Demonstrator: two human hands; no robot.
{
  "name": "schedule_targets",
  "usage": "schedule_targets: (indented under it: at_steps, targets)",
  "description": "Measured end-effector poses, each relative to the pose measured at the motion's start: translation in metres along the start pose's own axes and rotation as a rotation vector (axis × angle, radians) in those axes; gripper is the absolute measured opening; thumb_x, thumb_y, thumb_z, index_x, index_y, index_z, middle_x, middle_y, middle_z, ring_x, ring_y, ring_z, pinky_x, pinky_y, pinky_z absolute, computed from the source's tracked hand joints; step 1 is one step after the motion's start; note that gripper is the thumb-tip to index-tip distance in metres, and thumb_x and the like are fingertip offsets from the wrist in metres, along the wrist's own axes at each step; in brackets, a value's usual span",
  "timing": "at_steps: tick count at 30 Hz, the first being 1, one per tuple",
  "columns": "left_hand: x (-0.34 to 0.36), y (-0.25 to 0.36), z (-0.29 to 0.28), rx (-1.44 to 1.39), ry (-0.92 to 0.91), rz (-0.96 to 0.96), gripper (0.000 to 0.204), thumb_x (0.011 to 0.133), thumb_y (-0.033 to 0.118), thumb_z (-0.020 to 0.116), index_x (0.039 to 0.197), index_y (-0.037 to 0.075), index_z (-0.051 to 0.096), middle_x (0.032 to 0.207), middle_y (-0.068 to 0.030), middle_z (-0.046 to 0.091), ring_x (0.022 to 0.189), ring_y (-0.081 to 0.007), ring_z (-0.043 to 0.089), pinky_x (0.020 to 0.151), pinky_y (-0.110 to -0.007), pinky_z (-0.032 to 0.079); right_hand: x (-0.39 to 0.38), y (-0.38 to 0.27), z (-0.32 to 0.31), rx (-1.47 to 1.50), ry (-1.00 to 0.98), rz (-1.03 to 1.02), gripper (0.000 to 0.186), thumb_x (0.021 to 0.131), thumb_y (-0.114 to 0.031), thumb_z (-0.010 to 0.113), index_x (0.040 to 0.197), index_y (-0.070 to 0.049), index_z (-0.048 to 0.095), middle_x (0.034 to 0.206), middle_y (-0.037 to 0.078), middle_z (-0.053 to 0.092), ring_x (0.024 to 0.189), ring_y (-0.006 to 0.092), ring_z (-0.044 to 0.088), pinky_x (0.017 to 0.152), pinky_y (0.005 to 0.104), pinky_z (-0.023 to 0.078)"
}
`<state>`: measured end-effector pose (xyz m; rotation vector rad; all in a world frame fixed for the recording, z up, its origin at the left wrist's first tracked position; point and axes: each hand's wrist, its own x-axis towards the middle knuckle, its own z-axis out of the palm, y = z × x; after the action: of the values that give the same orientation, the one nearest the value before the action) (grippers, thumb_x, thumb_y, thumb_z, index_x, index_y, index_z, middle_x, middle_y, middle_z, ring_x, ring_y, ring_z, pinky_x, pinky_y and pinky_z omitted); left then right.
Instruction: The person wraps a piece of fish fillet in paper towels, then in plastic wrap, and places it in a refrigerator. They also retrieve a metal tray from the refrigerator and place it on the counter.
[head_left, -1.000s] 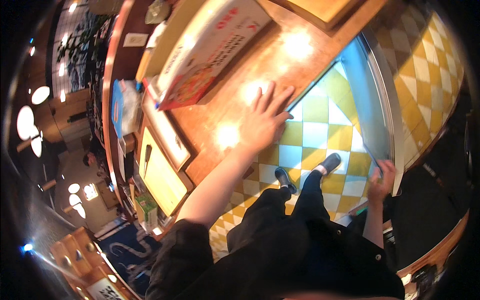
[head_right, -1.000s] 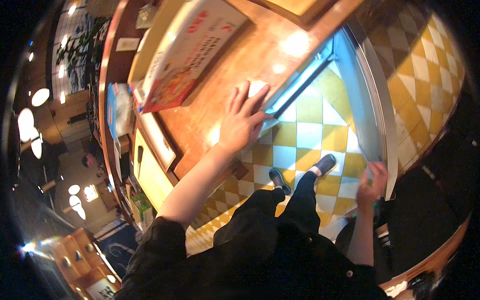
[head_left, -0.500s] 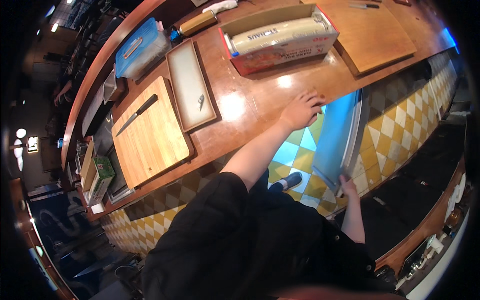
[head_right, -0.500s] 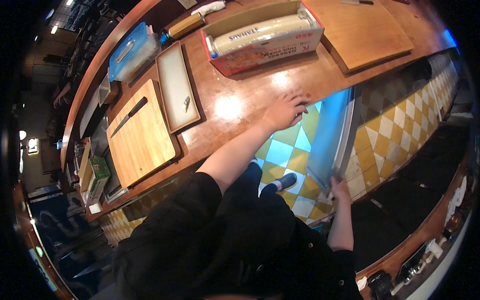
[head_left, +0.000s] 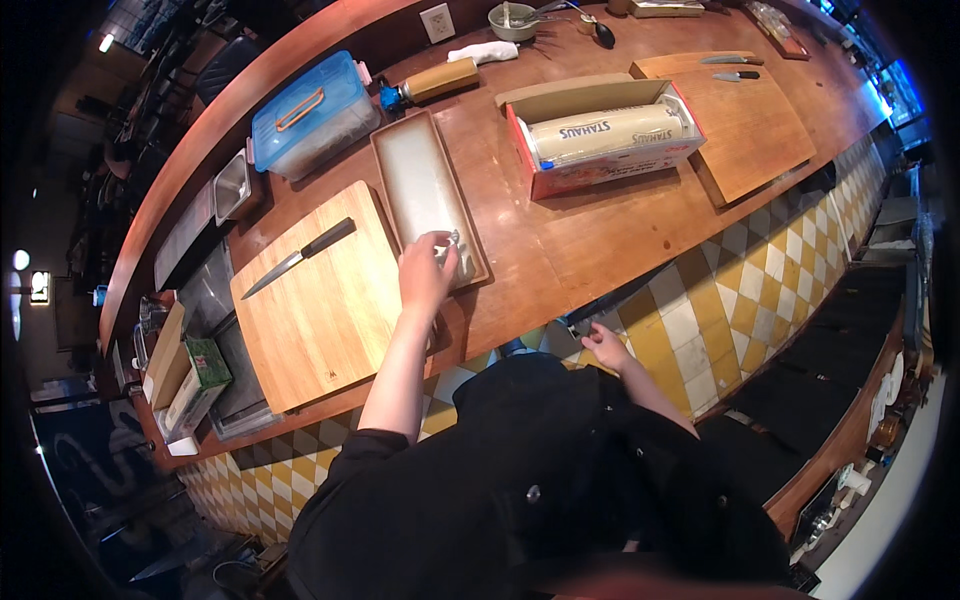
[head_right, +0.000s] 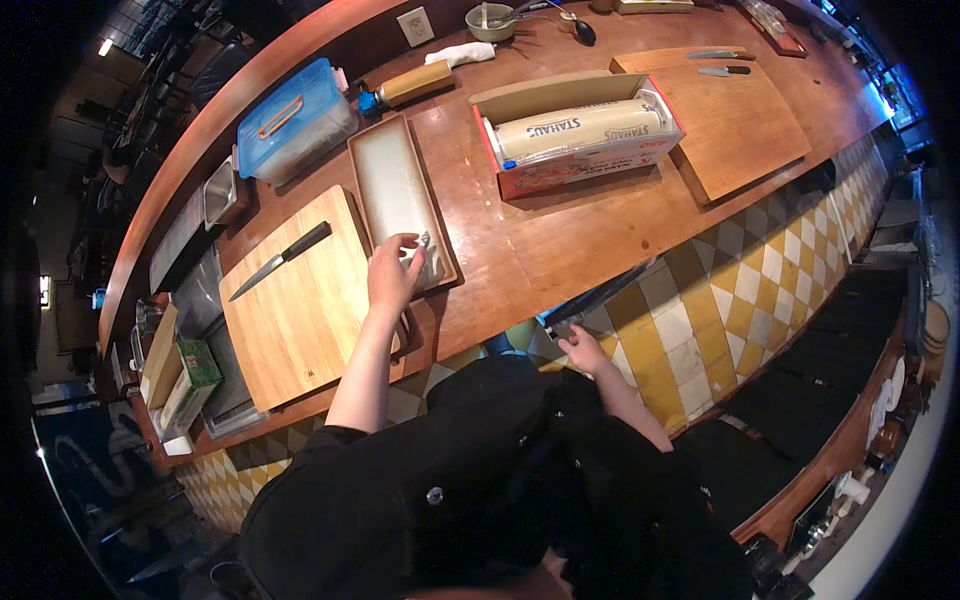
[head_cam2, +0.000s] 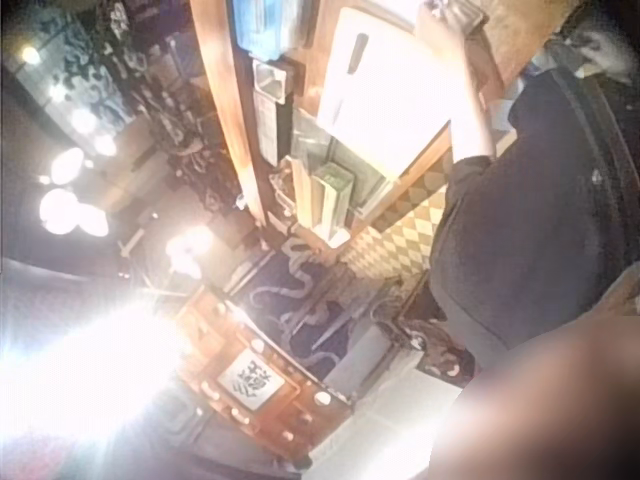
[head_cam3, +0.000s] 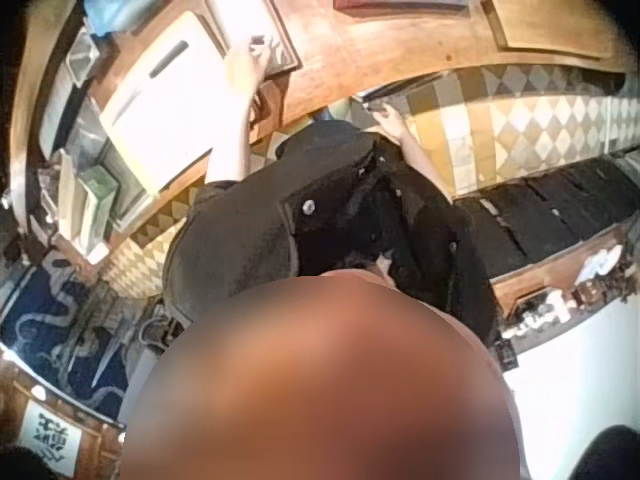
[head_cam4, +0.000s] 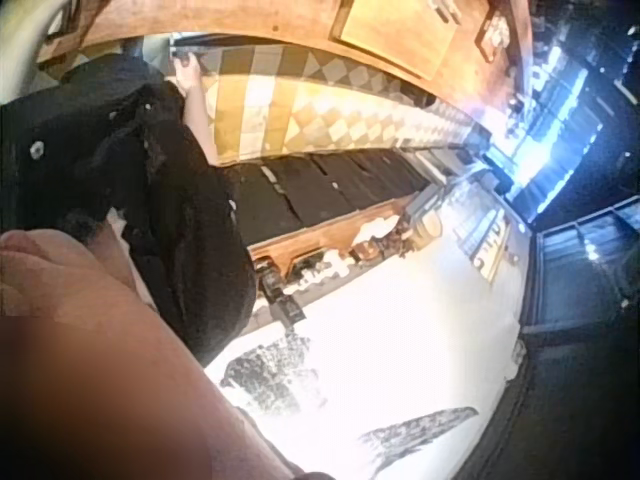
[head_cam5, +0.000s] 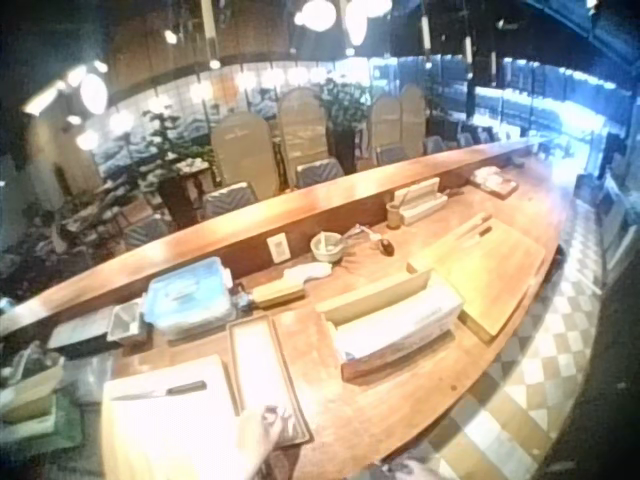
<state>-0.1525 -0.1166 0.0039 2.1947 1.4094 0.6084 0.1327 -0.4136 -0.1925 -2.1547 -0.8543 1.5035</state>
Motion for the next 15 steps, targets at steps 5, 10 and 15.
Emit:
schedule_targets:
  at_steps: [5, 10, 15]
  targets:
    - [0.019, -0.014, 0.007, 0.297, -0.084, -0.099, 0.039, 0.083, 0.032, 0.075, 0.114, 0.010, 0.065, 0.101, -0.0086, 0.071, 0.103, -0.0283, 0.063, 0.090, -0.042, 0.046, 0.024, -0.085, -0.019, -0.516, -0.070, 0.094, 0.064, 0.092, -0.040, 0.065, 0.136, 0.006, 0.055, 0.142, 0.028, 0.052, 0.132, 0.0398, 0.051, 0.108, 0.0428, 0.044]
    - [0.019, -0.010, 0.020, 0.227, -0.102, -0.238, 0.031, 0.081, 0.034, 0.076, 0.098, 0.009, 0.069, 0.097, -0.0103, 0.070, 0.097, -0.0313, 0.066, 0.085, -0.045, 0.049, 0.040, -0.099, -0.023, -0.776, -0.391, 0.072, 0.069, 0.093, -0.053, 0.058, 0.129, 0.005, 0.061, 0.138, 0.026, 0.056, 0.132, 0.0379, 0.052, 0.108, 0.0439, 0.043]
    - [0.017, -0.007, 0.036, 0.271, -0.008, -0.252, 0.022, 0.081, 0.030, 0.075, 0.088, 0.010, 0.070, 0.092, -0.0089, 0.070, 0.090, -0.0308, 0.067, 0.080, -0.046, 0.050, 0.012, -0.144, -0.110, -0.558, -0.687, -0.311, 0.056, 0.101, -0.048, 0.053, 0.132, -0.003, 0.063, 0.133, 0.015, 0.065, 0.124, 0.0299, 0.059, 0.102, 0.0392, 0.046]
